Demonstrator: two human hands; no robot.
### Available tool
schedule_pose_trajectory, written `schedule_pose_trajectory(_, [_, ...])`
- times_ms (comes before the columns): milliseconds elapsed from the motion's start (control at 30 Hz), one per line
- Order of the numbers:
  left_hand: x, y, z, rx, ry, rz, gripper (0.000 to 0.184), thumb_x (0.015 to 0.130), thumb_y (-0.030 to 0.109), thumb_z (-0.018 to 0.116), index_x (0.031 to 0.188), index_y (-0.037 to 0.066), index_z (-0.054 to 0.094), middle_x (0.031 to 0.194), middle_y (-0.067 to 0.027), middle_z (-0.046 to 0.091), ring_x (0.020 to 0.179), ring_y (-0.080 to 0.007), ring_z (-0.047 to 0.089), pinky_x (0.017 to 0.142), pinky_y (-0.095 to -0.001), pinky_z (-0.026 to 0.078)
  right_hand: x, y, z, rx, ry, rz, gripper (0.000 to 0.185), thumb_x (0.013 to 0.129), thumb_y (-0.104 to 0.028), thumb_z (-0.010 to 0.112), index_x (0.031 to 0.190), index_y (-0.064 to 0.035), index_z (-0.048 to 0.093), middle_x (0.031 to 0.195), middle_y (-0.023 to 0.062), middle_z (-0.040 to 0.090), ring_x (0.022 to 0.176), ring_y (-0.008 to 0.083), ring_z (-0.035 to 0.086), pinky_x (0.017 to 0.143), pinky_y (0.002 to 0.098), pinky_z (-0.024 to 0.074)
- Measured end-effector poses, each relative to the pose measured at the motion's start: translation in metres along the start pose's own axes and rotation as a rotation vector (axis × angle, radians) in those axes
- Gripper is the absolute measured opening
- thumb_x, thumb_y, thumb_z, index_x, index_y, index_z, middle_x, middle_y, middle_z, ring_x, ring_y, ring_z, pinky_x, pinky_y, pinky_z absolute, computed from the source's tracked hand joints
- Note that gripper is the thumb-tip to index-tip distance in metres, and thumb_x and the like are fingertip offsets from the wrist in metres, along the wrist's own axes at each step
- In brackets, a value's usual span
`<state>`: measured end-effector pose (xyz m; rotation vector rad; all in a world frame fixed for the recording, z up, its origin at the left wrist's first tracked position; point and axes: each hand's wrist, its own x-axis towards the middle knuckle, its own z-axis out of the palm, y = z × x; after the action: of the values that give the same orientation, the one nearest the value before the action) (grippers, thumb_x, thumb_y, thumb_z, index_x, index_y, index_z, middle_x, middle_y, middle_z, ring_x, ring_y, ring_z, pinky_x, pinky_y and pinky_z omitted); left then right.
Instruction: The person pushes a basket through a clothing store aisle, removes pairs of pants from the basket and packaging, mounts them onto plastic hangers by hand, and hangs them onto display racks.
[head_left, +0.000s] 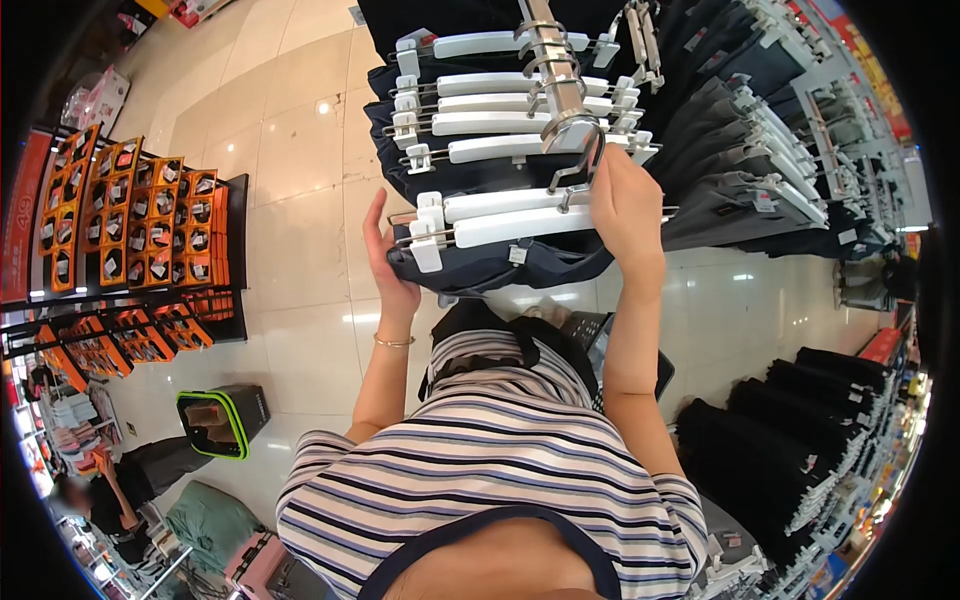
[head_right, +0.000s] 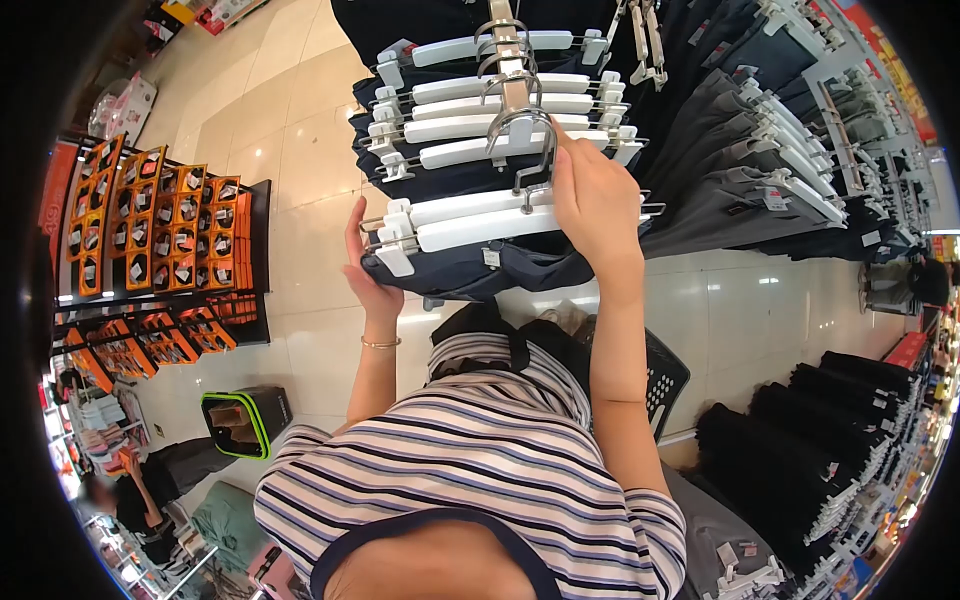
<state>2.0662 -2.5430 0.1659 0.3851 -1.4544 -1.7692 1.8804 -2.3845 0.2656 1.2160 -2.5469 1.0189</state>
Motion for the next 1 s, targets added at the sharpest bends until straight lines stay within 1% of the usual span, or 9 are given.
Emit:
schedule_pose_trajectory(100, [0.016, -0.011, -0.01, -0.202, -0.005, -0.174, 0.083, 0.085, 0.069, 0.016, 0.139, 0.007, 0.023, 0.121, -0.0117, 0.047, 0.1, -0.0171, 0.053, 0.09, -0.0287, 0.038, 0.001, 0.007, 0.004, -0.093, 0.012, -0.064, 0.018, 0.085, -0.007, 0.041, 0.087, -0.0019, 0.058, 0.077, 0.0127, 0.05, 0.069, 0.0298, 0.047, 0.066, 0.0356, 0.0373])
schedule_pose_trajectory(267, [0.02, -0.016, -0.003, 0.006, 0.131, -0.14, 0.075, 0.089, 0.063, 0.015, 0.128, 0.003, 0.036, 0.117, -0.0111, 0.049, 0.11, -0.0183, 0.045, 0.096, -0.0306, 0.031, -0.005, 0.01, 0.011, -0.17, 0.179, -0.168, 0.018, 0.083, -0.015, 0.049, 0.091, -0.0072, 0.063, 0.075, 0.0045, 0.048, 0.072, 0.0224, 0.044, 0.074, 0.0366, 0.031])
schedule_pose_trajectory(433, [0.009, -0.034, -0.021, 0.148, 0.153, -0.034, 0.068, 0.09, 0.06, 0.017, 0.112, 0.003, 0.046, 0.115, -0.0097, 0.049, 0.108, -0.0178, 0.045, 0.096, -0.0306, 0.032, -0.001, 0.011, 0.003, -0.094, 0.119, -0.142, 0.016, 0.083, -0.012, 0.049, 0.086, -0.0029, 0.061, 0.091, 0.0084, 0.051, 0.096, 0.0258, 0.043, 0.085, 0.0404, 0.0311])
schedule_pose_trajectory(500, [0.007, -0.028, -0.018, 0.014, 0.138, -0.102, 0.064, 0.09, 0.06, 0.018, 0.106, 0.004, 0.045, 0.107, -0.0075, 0.05, 0.103, -0.0159, 0.046, 0.094, -0.0292, 0.033, 0.0, 0.013, 0.005, 0.043, 0.046, -0.112, 0.015, 0.083, -0.011, 0.047, 0.083, -0.0011, 0.059, 0.1, 0.0093, 0.053, 0.104, 0.0274, 0.043, 0.092, 0.0424, 0.0311])
schedule_pose_trajectory(667, [0.003, -0.031, -0.018, -0.215, 0.087, -0.169, 0.059, 0.09, 0.06, 0.018, 0.1, 0.007, 0.043, 0.097, -0.0047, 0.051, 0.096, -0.0134, 0.048, 0.091, -0.0278, 0.035, 0.007, 0.017, 0.006, -0.131, 0.045, -0.209, 0.014, 0.083, -0.008, 0.044, 0.086, 0.0006, 0.054, 0.111, 0.0113, 0.053, 0.117, 0.0301, 0.041, 0.101, 0.0443, 0.027])
schedule_pose_trajectory(800, [0.021, -0.03, -0.011, -0.234, 0.116, -0.137, 0.059, 0.091, 0.058, 0.02, 0.106, 0.006, 0.043, 0.103, -0.0082, 0.051, 0.098, -0.0165, 0.049, 0.091, -0.0295, 0.035, 0.01, 0.023, 0.005, -0.075, -0.085, -0.191, 0.015, 0.082, -0.006, 0.043, 0.09, 0.001, 0.052, 0.111, 0.0129, 0.053, 0.109, 0.03, 0.046, 0.099, 0.0431, 0.029])
schedule_pose_trajectory(867, [0.034, -0.032, -0.013, -0.232, 0.122, -0.133, 0.062, 0.092, 0.054, 0.023, 0.128, 0.005, 0.035, 0.126, -0.011, 0.039, 0.108, -0.0196, 0.044, 0.097, -0.0326, 0.031, 0.013, 0.022, 0.008, -0.025, -0.021, -0.188, 0.015, 0.082, -0.007, 0.043, 0.09, 0.0011, 0.053, 0.107, 0.0138, 0.054, 0.104, 0.0301, 0.048, 0.096, 0.0415, 0.032])
schedule_pose_trajectory(933, [0.044, -0.045, -0.015, -0.133, 0.201, -0.106, 0.063, 0.093, 0.051, 0.022, 0.136, 0.006, 0.028, 0.134, -0.0089, 0.032, 0.114, -0.0216, 0.042, 0.101, -0.0339, 0.028, 0.015, 0.021, 0.012, 0.042, 0.031, -0.154, 0.016, 0.082, -0.008, 0.042, 0.09, 0.0013, 0.053, 0.102, 0.0144, 0.055, 0.098, 0.0304, 0.05, 0.091, 0.0399, 0.0346])
schedule_pose_trajectory(1000, [0.05, -0.064, -0.027, -0.098, 0.15, -0.078, 0.067, 0.091, 0.056, 0.023, 0.14, 0.01, 0.021, 0.128, -0.0046, 0.041, 0.113, -0.0172, 0.043, 0.101, -0.0332, 0.029, 0.015, 0.022, 0.016, 0.122, 0.073, -0.092, 0.017, 0.082, -0.008, 0.042, 0.09, 0.0016, 0.053, 0.096, 0.0148, 0.057, 0.092, 0.0309, 0.051, 0.087, 0.0386, 0.0369])
